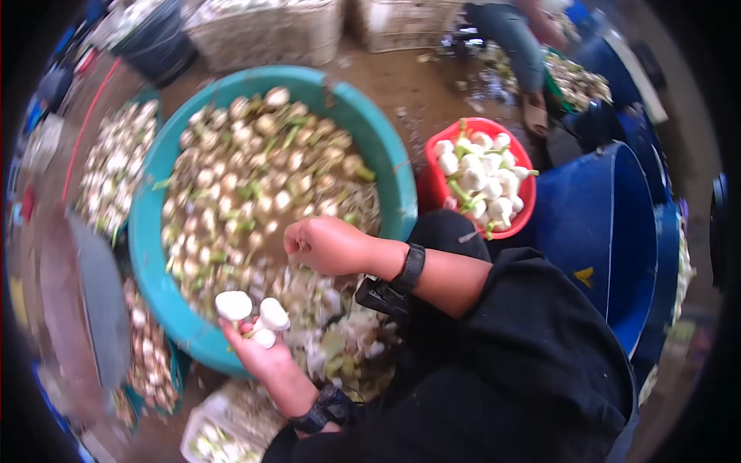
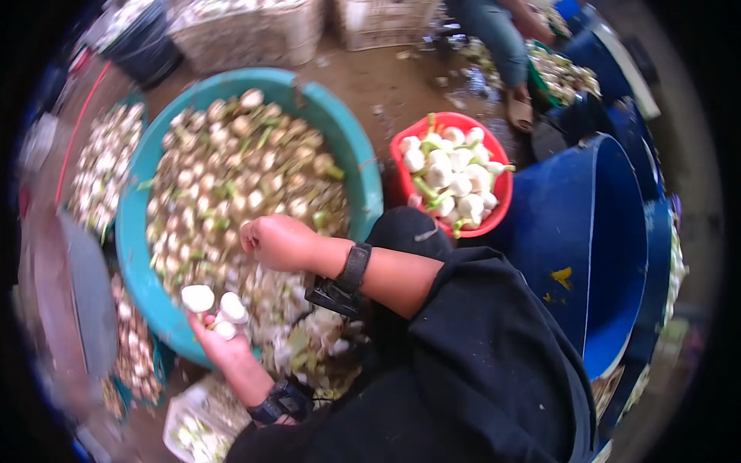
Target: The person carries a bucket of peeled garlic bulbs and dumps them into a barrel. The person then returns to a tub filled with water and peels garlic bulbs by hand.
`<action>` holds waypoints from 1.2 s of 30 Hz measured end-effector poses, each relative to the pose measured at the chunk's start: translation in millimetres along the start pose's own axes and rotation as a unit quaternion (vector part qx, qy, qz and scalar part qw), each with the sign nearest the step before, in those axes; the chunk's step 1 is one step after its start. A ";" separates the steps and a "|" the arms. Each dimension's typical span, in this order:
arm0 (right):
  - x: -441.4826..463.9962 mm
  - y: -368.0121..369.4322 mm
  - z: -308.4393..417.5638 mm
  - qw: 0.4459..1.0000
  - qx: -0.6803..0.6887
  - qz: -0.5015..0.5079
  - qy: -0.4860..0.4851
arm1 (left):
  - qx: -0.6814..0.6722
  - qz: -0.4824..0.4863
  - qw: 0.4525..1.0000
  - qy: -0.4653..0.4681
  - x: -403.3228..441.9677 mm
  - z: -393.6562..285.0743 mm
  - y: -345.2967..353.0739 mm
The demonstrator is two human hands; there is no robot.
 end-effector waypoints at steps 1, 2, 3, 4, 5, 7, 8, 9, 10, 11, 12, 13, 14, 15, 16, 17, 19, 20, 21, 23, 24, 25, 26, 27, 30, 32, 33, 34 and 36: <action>4.7 -9.0 -20.0 0.998 0.052 -0.019 0.012 | 0.019 0.048 0.998 0.025 13.7 2.3 23.0; 2.1 -2.8 -34.5 0.988 -0.148 0.050 0.014 | 0.035 0.093 0.995 0.032 27.5 6.5 44.3; -8.9 7.7 -38.6 0.898 -0.412 0.151 0.024 | 0.050 0.084 0.994 0.054 28.5 8.2 74.9; -21.9 16.1 -49.3 0.732 -0.632 0.252 0.039 | 0.068 0.076 0.992 0.075 24.6 8.4 107.9; -23.3 6.7 -48.7 0.847 -0.477 0.225 0.069 | 0.076 0.091 0.991 0.058 24.4 12.0 131.4; -26.9 -15.7 -36.6 0.959 -0.245 0.127 0.069 | 0.186 0.120 0.972 0.073 23.1 16.1 173.1; -31.8 -31.1 -21.6 0.988 -0.121 0.083 0.044 | 0.198 0.131 0.969 0.063 25.0 25.1 189.4; -39.2 -38.6 -17.0 0.988 -0.103 0.094 0.072 | 0.221 0.176 0.959 0.027 25.4 39.5 207.5; -49.5 -42.9 -14.2 0.986 -0.078 0.103 0.101 | 0.248 0.220 0.943 -0.010 21.5 54.9 223.9; -63.2 -48.9 -16.4 0.987 -0.066 0.091 0.115 | 0.239 0.255 0.935 -0.066 11.3 75.8 242.4; -80.3 -54.7 -25.3 0.981 -0.054 0.079 0.169 | 0.285 0.275 0.914 -0.088 8.2 97.0 256.1; -97.7 -62.6 -30.4 0.972 -0.042 0.068 0.220 | 0.296 0.292 0.900 -0.130 -4.9 120.7 270.1; -115.0 -82.3 -29.4 0.964 -0.017 0.037 0.262 | 0.302 0.314 0.882 -0.179 -24.4 143.4 285.6; -134.6 -98.1 -33.9 0.958 0.020 -0.090 0.273 | 0.272 0.338 0.877 -0.207 -30.0 175.6 292.2; -156.1 -108.9 -42.6 0.934 0.056 -0.215 0.280 | 0.280 0.390 0.852 -0.210 -50.2 196.1 306.5; -178.4 -118.0 -55.4 0.872 0.172 -0.333 0.314 | 0.288 0.410 0.833 -0.237 -75.9 213.5 323.4; -229.2 -126.3 -82.4 0.730 0.276 -0.513 0.358 | 0.349 0.445 0.785 -0.252 -103.1 253.2 346.7; -257.4 -128.5 -97.6 0.672 0.267 -0.581 0.374 | 0.367 0.461 0.770 -0.245 -111.8 273.4 357.5; -278.2 -132.3 -110.1 0.637 0.271 -0.630 0.352 | 0.396 0.481 0.752 -0.213 -115.5 292.6 369.9; -316.8 -130.0 -144.3 0.560 0.291 -0.692 0.349 | 0.476 0.515 0.697 -0.148 -110.5 335.3 385.7; -334.2 -128.2 -159.4 0.508 0.221 -0.707 0.439 | 0.484 0.516 0.692 -0.146 -117.1 342.5 391.1; -344.0 -123.7 -180.5 0.494 0.244 -0.692 0.466 | 0.649 0.512 0.556 0.087 -125.3 339.4 403.8; -352.0 -122.2 -195.2 0.479 0.267 -0.676 0.492 | 0.749 0.459 0.364 0.311 -139.9 340.0 415.6; -346.4 -122.1 -202.3 0.496 0.376 -0.640 0.450 | 0.760 0.460 0.368 0.276 -124.7 355.6 416.0; -325.1 -99.4 -228.1 0.489 0.485 -0.635 0.351 | 0.735 0.459 0.499 -0.030 -71.8 397.6 400.4; -332.0 -87.0 -235.7 0.477 0.389 -0.624 0.482 | 0.765 0.494 0.383 -0.152 -47.8 419.8 384.7; -330.5 -86.4 -235.5 0.472 0.368 -0.634 0.489 | 0.810 0.476 0.337 -0.058 -68.4 407.7 397.1; -331.0 -88.1 -234.8 0.467 0.344 -0.646 0.496 | 0.841 0.457 0.289 0.039 -94.6 394.4 410.2; -329.6 -91.1 -233.4 0.434 0.416 -0.647 0.468 | 0.725 0.487 0.486 0.012 -84.6 395.1 391.2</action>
Point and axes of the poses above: each hand's wrist, its own x-axis towards the middle knuckle, its own y-axis out of the palm, z = x × y, the point moved 5 cm from there along x, towards the middle knuckle, and after that the axes turned 7 degrees about z, right-handed, at the moved point
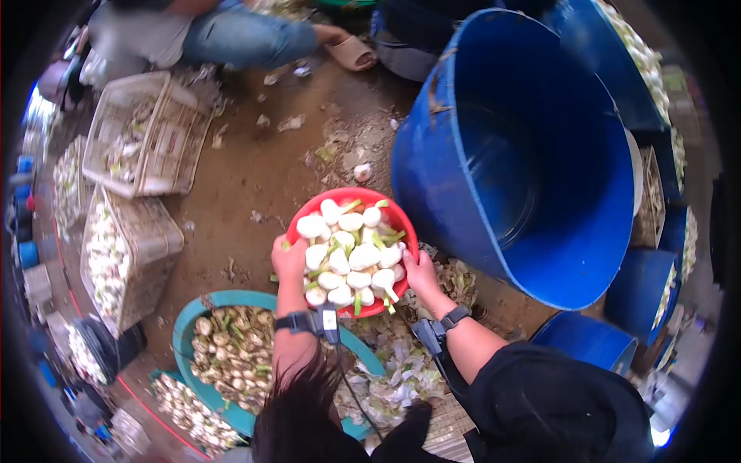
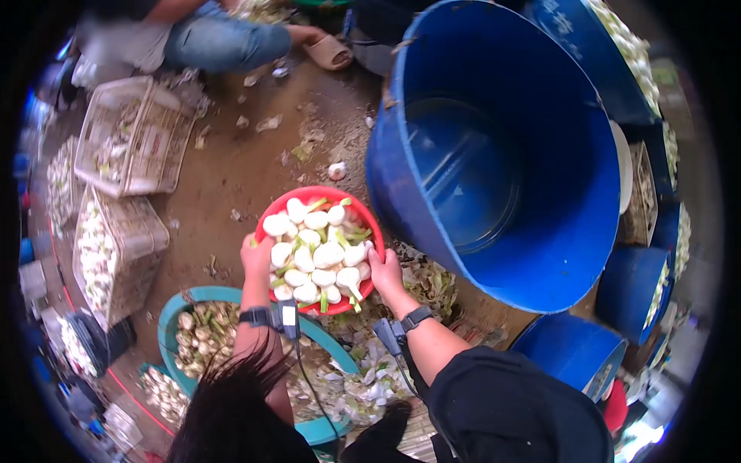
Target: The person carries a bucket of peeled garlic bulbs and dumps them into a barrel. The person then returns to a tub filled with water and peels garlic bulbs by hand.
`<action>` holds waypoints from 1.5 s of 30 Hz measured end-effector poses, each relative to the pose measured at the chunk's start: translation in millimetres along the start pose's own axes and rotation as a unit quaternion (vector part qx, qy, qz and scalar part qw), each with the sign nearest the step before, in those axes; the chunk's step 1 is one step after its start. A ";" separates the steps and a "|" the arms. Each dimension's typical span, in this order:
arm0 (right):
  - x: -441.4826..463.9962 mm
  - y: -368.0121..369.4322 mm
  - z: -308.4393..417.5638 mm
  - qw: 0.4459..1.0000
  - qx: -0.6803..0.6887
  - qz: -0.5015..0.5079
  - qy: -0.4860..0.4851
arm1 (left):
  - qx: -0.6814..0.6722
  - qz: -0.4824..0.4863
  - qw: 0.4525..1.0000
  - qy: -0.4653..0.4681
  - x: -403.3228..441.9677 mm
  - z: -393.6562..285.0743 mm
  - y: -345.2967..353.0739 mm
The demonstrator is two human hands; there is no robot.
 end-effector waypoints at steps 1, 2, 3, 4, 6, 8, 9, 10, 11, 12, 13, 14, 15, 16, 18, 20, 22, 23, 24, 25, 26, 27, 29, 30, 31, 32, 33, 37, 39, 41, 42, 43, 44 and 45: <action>0.8 -2.7 0.1 1.000 0.019 0.007 -0.012 | -0.063 0.006 0.998 -0.015 -0.6 9.2 0.7; 0.0 -6.0 1.4 0.999 0.037 0.013 -0.025 | -0.127 0.014 0.991 -0.031 -4.3 15.5 0.1; -2.3 -12.4 4.8 0.998 0.051 -0.001 -0.026 | -0.142 0.021 0.989 -0.030 -12.0 20.3 -0.7; -4.2 -18.1 11.6 0.998 0.043 0.008 -0.050 | -0.160 0.027 0.986 -0.030 -21.1 23.0 -1.8; -23.6 -36.2 18.4 0.997 0.037 0.014 -0.067 | -0.241 0.066 0.967 -0.042 -58.1 20.5 -6.4; -51.0 -58.2 30.3 0.998 0.018 0.045 -0.046 | -0.248 0.063 0.965 -0.060 -110.7 13.1 -18.8; -70.9 -69.9 34.0 0.996 0.031 0.048 -0.064 | -0.228 0.078 0.969 -0.058 -121.2 36.6 -27.6; -93.9 -82.1 42.4 0.995 0.036 0.061 -0.070 | -0.208 0.093 0.972 -0.058 -131.2 61.4 -37.3; -117.1 -92.6 47.2 0.994 0.038 0.058 -0.084 | -0.218 0.108 0.968 -0.061 -148.4 70.8 -47.3; -140.4 -102.4 51.0 0.993 0.040 0.053 -0.100 | -0.235 0.122 0.962 -0.065 -169.6 73.8 -60.0; -166.1 -111.7 52.6 0.992 0.045 0.048 -0.106 | -0.248 0.140 0.956 -0.072 -192.5 78.5 -73.7; -190.7 -120.5 55.1 0.991 0.038 0.058 -0.111 | -0.264 0.155 0.949 -0.076 -217.0 78.4 -88.2; -218.1 -132.5 57.4 0.991 0.031 0.064 -0.116 | -0.280 0.173 0.941 -0.078 -245.0 75.8 -103.3; -248.0 -143.4 58.5 0.991 0.037 0.055 -0.121 | -0.292 0.189 0.934 -0.078 -274.6 71.9 -121.7; -309.8 -159.1 61.1 0.988 0.085 0.085 -0.102 | -0.311 0.219 0.923 -0.068 -338.4 58.7 -156.3; -372.9 -177.7 67.5 0.989 0.041 0.085 -0.111 | -0.315 0.244 0.917 -0.031 -406.8 35.9 -188.0; -429.7 -190.4 67.0 0.983 0.054 0.119 -0.126 | -0.239 0.296 0.922 0.071 -490.8 -10.0 -205.7; -458.6 -198.0 71.3 0.985 0.062 0.131 -0.093 | -0.276 0.241 0.926 0.091 -528.4 -26.8 -220.7; -482.3 -205.6 71.9 0.981 0.075 0.158 -0.085 | -0.316 0.191 0.922 0.114 -559.0 -43.0 -229.9; -499.2 -212.3 71.7 0.980 0.051 0.167 -0.093 | -0.313 0.188 0.923 0.120 -589.9 -56.8 -235.5; -515.4 -216.6 69.3 0.979 0.025 0.179 -0.097 | -0.311 0.181 0.925 0.125 -613.8 -61.1 -242.6; -533.5 -223.2 71.8 0.977 0.023 0.196 -0.078 | -0.296 0.201 0.927 0.115 -627.0 -50.7 -251.1; -547.5 -224.2 63.9 0.965 0.071 0.244 -0.064 | -0.263 0.223 0.933 0.107 -640.7 -48.2 -259.0; -557.4 -228.5 65.4 0.960 0.081 0.260 -0.067 | -0.250 0.227 0.936 0.102 -648.6 -51.4 -259.1; -561.4 -232.2 64.9 0.957 0.082 0.268 -0.071 | -0.239 0.227 0.939 0.096 -656.4 -55.5 -258.9; -563.4 -236.5 63.2 0.954 0.080 0.279 -0.074 | -0.231 0.227 0.941 0.092 -665.1 -60.3 -256.2; -562.8 -241.7 61.1 0.955 0.076 0.279 -0.064 | -0.226 0.229 0.942 0.093 -671.3 -68.8 -250.6; -562.8 -286.1 81.8 0.957 0.068 0.267 -0.089 | -0.212 0.251 0.939 0.102 -691.7 -102.1 -216.7; -557.7 -318.7 91.6 0.960 0.075 0.253 -0.089 | -0.204 0.265 0.937 0.105 -699.3 -123.4 -190.0; -550.3 -365.4 110.5 0.958 0.088 0.248 -0.110 | -0.197 0.279 0.934 0.108 -708.5 -149.8 -152.6; -544.4 -394.2 119.5 0.957 0.098 0.245 -0.122 | -0.195 0.287 0.931 0.110 -714.0 -163.7 -128.9; -520.2 -413.2 113.8 0.953 0.141 0.239 -0.121 | -0.192 0.295 0.930 0.109 -719.6 -179.2 -102.4; -515.8 -452.3 129.7 0.960 0.109 0.195 -0.168 | -0.187 0.305 0.927 0.109 -724.3 -195.5 -72.0; -502.0 -486.8 135.3 0.962 0.115 0.185 -0.162 | -0.183 0.315 0.925 0.108 -729.0 -212.1 -39.4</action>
Point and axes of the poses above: each hand's wrist, its own x-axis towards the middle knuckle, its own y-axis out of the palm, z = x × y, the point moved 5 cm from there along x, towards the middle knuckle, and after that the axes turned 7 degrees about z, right-handed, at the moved point
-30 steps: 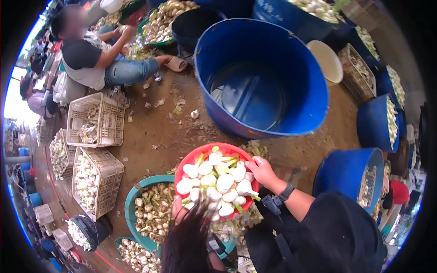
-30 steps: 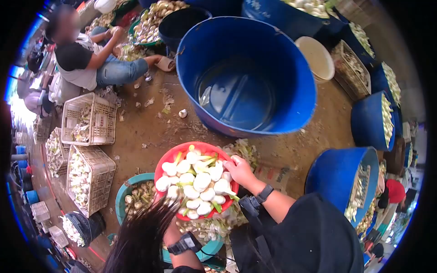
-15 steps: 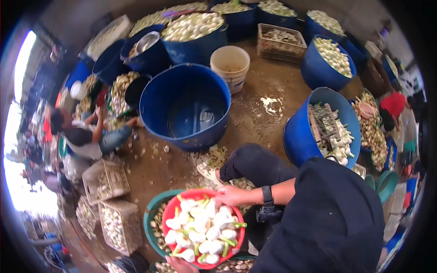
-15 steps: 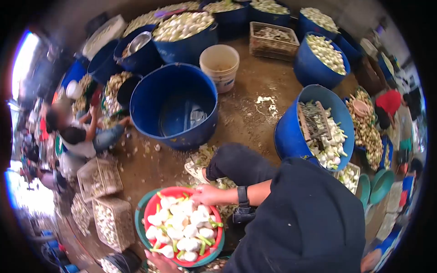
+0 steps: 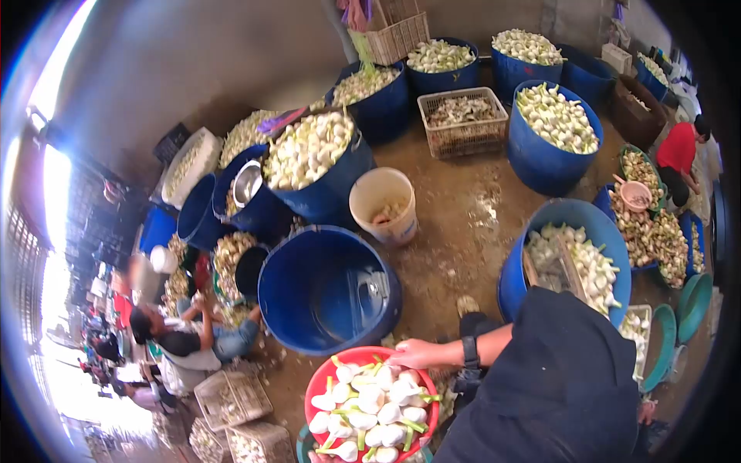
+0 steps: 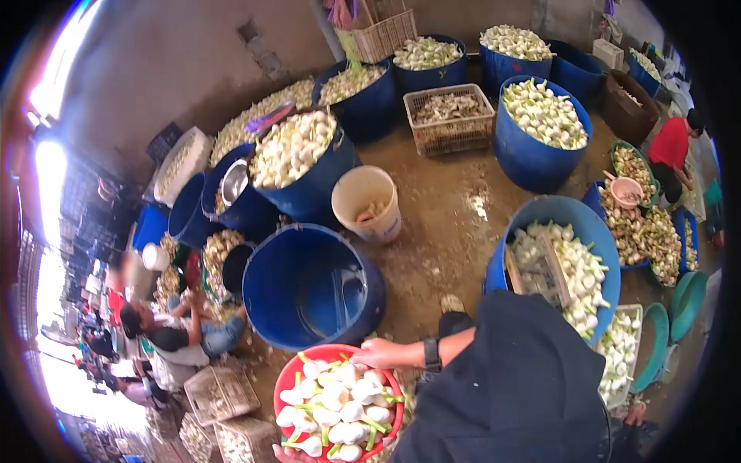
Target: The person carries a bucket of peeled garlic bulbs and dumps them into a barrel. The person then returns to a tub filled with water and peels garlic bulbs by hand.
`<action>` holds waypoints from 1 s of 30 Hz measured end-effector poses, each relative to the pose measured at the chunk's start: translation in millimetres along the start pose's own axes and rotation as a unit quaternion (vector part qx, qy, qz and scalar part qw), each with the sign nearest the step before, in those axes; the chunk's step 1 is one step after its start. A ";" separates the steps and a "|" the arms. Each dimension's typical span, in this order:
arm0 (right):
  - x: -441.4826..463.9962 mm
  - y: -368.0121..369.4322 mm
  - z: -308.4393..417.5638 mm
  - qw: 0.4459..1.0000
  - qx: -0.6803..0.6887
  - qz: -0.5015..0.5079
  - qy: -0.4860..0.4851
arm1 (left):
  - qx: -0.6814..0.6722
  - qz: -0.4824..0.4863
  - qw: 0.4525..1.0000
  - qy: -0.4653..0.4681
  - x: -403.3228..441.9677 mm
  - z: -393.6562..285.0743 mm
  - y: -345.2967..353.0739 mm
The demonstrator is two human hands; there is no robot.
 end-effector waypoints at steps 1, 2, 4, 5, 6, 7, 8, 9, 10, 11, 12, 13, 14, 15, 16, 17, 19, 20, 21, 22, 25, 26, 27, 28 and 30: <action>4.8 -32.9 4.3 1.000 0.009 -0.011 0.006 | 0.004 0.007 1.000 -0.001 21.6 -2.3 32.6; 10.6 -67.8 7.5 0.999 0.022 -0.031 0.013 | 0.003 0.018 1.000 -0.005 42.8 -4.3 64.2; 13.8 -131.3 12.8 0.994 0.088 -0.060 0.011 | 0.008 0.043 0.999 -0.012 84.1 -9.0 126.6; 11.8 -165.6 21.4 0.986 0.137 -0.090 0.009 | 0.005 0.064 0.998 -0.018 107.6 -8.4 159.9; 6.0 -197.2 36.2 0.983 0.138 -0.118 0.011 | 0.004 0.087 0.996 -0.021 131.4 -8.3 191.0; 0.2 -231.5 51.2 0.980 0.135 -0.147 0.014 | -0.003 0.123 0.992 -0.024 155.1 -7.3 224.5; -0.1 -261.7 56.0 0.969 0.182 -0.167 0.018 | 0.009 0.172 0.985 -0.025 179.4 -8.8 259.6; -1.0 -292.4 64.0 0.958 0.202 -0.202 -0.027 | 0.019 0.218 0.975 -0.027 206.1 -11.1 298.6; -5.9 -320.8 79.6 0.952 0.203 -0.226 -0.044 | -0.041 0.209 0.974 -0.072 229.7 -7.7 323.9; -10.5 -348.0 93.6 0.942 0.208 -0.258 -0.058 | -0.103 0.198 0.968 -0.115 247.5 -6.7 350.1; -15.4 -372.1 109.0 0.927 0.246 -0.272 -0.076 | -0.068 0.207 0.972 -0.090 260.8 -16.1 383.3; -21.1 -393.5 125.2 0.911 0.283 -0.285 -0.094 | -0.034 0.217 0.974 -0.064 273.7 -27.3 416.7; -26.1 -413.5 143.7 0.896 0.305 -0.298 -0.120 | -0.026 0.227 0.971 -0.065 288.2 -34.3 446.3; -30.0 -433.1 158.9 0.881 0.325 -0.311 -0.144 | -0.020 0.237 0.969 -0.068 302.4 -42.0 475.1; -33.0 -454.6 169.0 0.874 0.335 -0.309 -0.168 | -0.022 0.282 0.957 -0.060 313.0 -55.3 509.1; -34.0 -472.7 181.6 0.881 0.320 -0.310 -0.159 | -0.021 0.310 0.949 -0.061 324.7 -66.2 538.0; -34.7 -508.9 208.7 0.861 0.318 -0.356 -0.176 | -0.030 0.349 0.934 -0.075 355.5 -82.2 590.0; -32.7 -533.5 210.3 0.850 0.313 -0.382 -0.182 | -0.032 0.367 0.925 -0.088 374.0 -87.2 619.4; -32.0 -549.4 228.1 0.854 0.291 -0.391 -0.179 | -0.024 0.387 0.916 -0.105 393.8 -93.1 643.5; -30.5 -560.9 237.8 0.852 0.287 -0.397 -0.184 | -0.009 0.397 0.910 -0.122 411.9 -97.3 665.3; -17.0 -610.5 261.0 0.823 0.309 -0.421 -0.221 | -0.111 0.496 0.843 -0.177 470.8 -96.0 741.4; -13.9 -631.4 267.4 0.815 0.312 -0.433 -0.227 | -0.084 0.505 0.843 -0.164 485.4 -105.3 769.2; -9.5 -648.9 273.4 0.805 0.322 -0.443 -0.230 | -0.050 0.511 0.844 -0.154 498.0 -115.8 793.3; -6.7 -660.3 291.0 0.801 0.321 -0.450 -0.229 | -0.020 0.507 0.847 -0.157 513.4 -122.3 815.3; 1.7 -694.1 311.8 0.789 0.317 -0.469 -0.238 | 0.009 0.516 0.841 -0.161 546.9 -127.8 861.6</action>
Point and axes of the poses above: each hand's wrist, its own x-axis towards the middle knuckle, its own y-axis out of the palm, z = x × y, the point moved 5 cm from there along x, towards the middle knuckle, and after that the axes turned 7 degrees about z, right-handed, at the moved point
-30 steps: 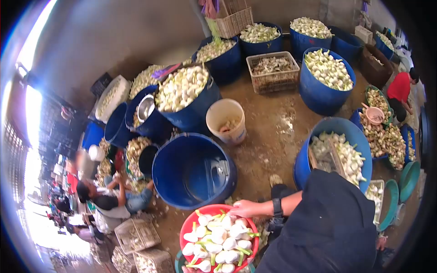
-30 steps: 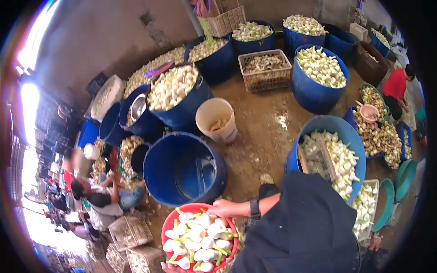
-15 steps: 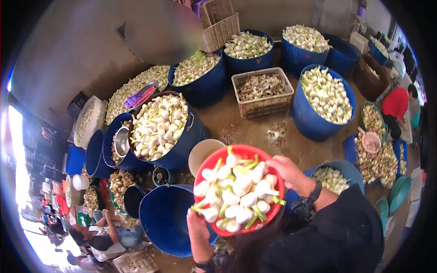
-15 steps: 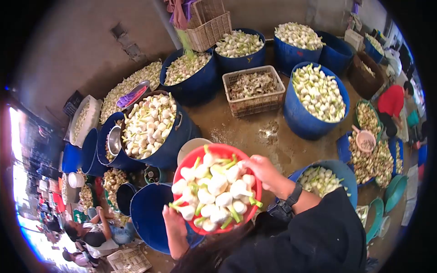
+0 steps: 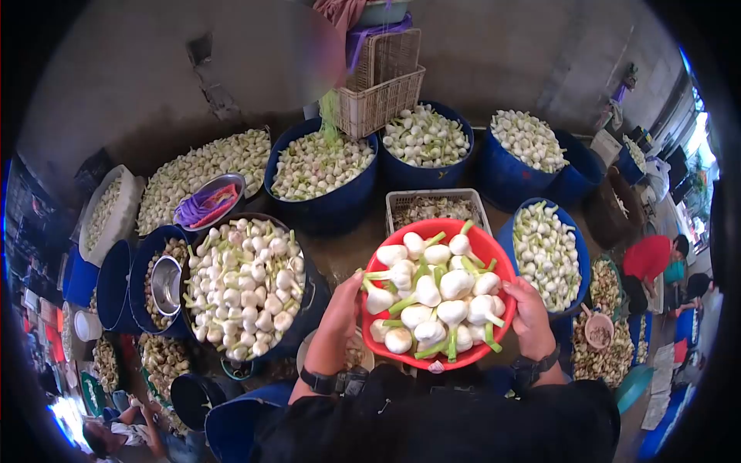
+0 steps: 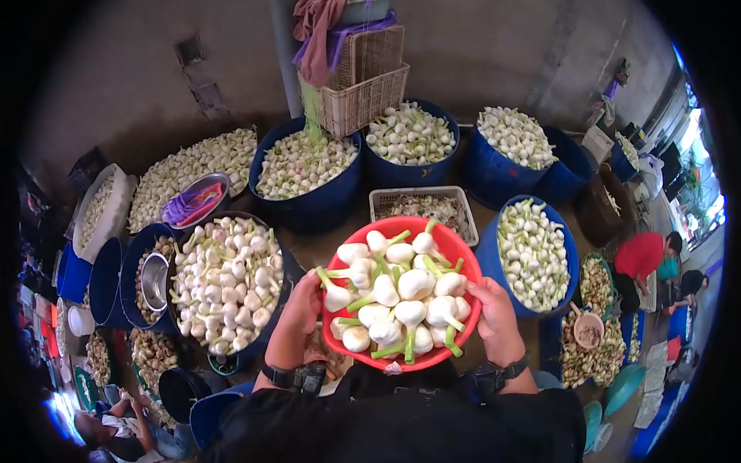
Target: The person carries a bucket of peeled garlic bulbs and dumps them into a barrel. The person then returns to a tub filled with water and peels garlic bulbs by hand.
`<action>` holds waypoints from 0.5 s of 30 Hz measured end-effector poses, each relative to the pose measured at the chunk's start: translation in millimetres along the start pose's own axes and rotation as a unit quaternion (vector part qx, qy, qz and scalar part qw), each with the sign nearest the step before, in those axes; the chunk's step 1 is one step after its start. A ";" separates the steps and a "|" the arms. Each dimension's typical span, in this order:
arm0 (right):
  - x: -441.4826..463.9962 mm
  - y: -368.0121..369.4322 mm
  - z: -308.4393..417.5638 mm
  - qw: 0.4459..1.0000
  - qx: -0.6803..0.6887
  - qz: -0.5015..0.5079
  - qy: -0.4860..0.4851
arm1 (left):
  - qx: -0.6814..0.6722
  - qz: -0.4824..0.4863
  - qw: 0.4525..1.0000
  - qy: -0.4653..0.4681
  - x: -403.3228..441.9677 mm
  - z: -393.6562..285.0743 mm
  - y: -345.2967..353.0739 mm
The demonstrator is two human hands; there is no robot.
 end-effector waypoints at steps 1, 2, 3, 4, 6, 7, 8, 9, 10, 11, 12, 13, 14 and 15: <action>19.4 8.0 10.6 1.000 0.002 -0.006 -0.004 | 0.023 0.001 1.000 -0.006 28.7 -6.2 -9.9; 39.1 11.8 15.6 1.000 -0.001 -0.004 -0.006 | 0.018 0.002 1.000 -0.007 49.6 -13.2 -15.6; 68.1 13.0 22.2 1.000 0.007 0.001 -0.008 | 0.010 0.001 1.000 -0.010 78.6 -20.2 -22.7; 90.0 11.7 26.8 1.000 0.013 0.004 -0.006 | 0.006 0.016 1.000 -0.009 103.5 -27.5 -26.7; 131.7 23.4 37.6 1.000 0.011 0.012 0.015 | -0.043 0.031 0.998 -0.016 151.2 -39.7 -36.4; 156.8 32.9 41.8 0.999 0.021 0.030 0.023 | -0.042 0.022 0.999 -0.002 177.0 -44.2 -46.3; 186.3 38.4 48.7 0.999 0.024 0.029 0.029 | -0.075 0.037 0.996 -0.032 210.3 -45.1 -53.0; 211.7 39.1 41.9 0.998 0.027 0.036 0.052 | -0.111 0.034 0.991 -0.059 230.8 -49.8 -61.5; 247.5 36.8 31.5 0.993 0.063 0.086 0.043 | -0.093 0.067 0.992 -0.050 249.6 -67.7 -58.9; 273.2 55.4 31.1 0.990 0.076 0.096 0.063 | -0.089 0.065 0.994 -0.011 285.1 -64.1 -87.0; 308.6 45.4 19.7 0.989 0.069 0.101 0.080 | -0.096 0.051 0.994 -0.013 297.5 -87.3 -88.7; 333.0 52.6 14.2 0.985 0.088 0.093 0.120 | -0.128 0.070 0.989 0.000 327.9 -80.3 -116.8; 357.7 63.3 11.1 0.982 0.082 0.090 0.144 | -0.105 0.028 0.994 -0.009 330.4 -102.4 -131.9; 382.0 71.8 6.3 0.982 0.077 0.074 0.158 | -0.084 -0.004 0.996 -0.030 333.3 -122.0 -141.7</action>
Point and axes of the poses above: each hand's wrist, its own x-axis towards the middle knuckle, its own y-axis out of the palm, z = x × y, the point moved 5 cm from there along x, towards the middle knuckle, and after that the axes turned 7 degrees about z, right-handed, at the moved point
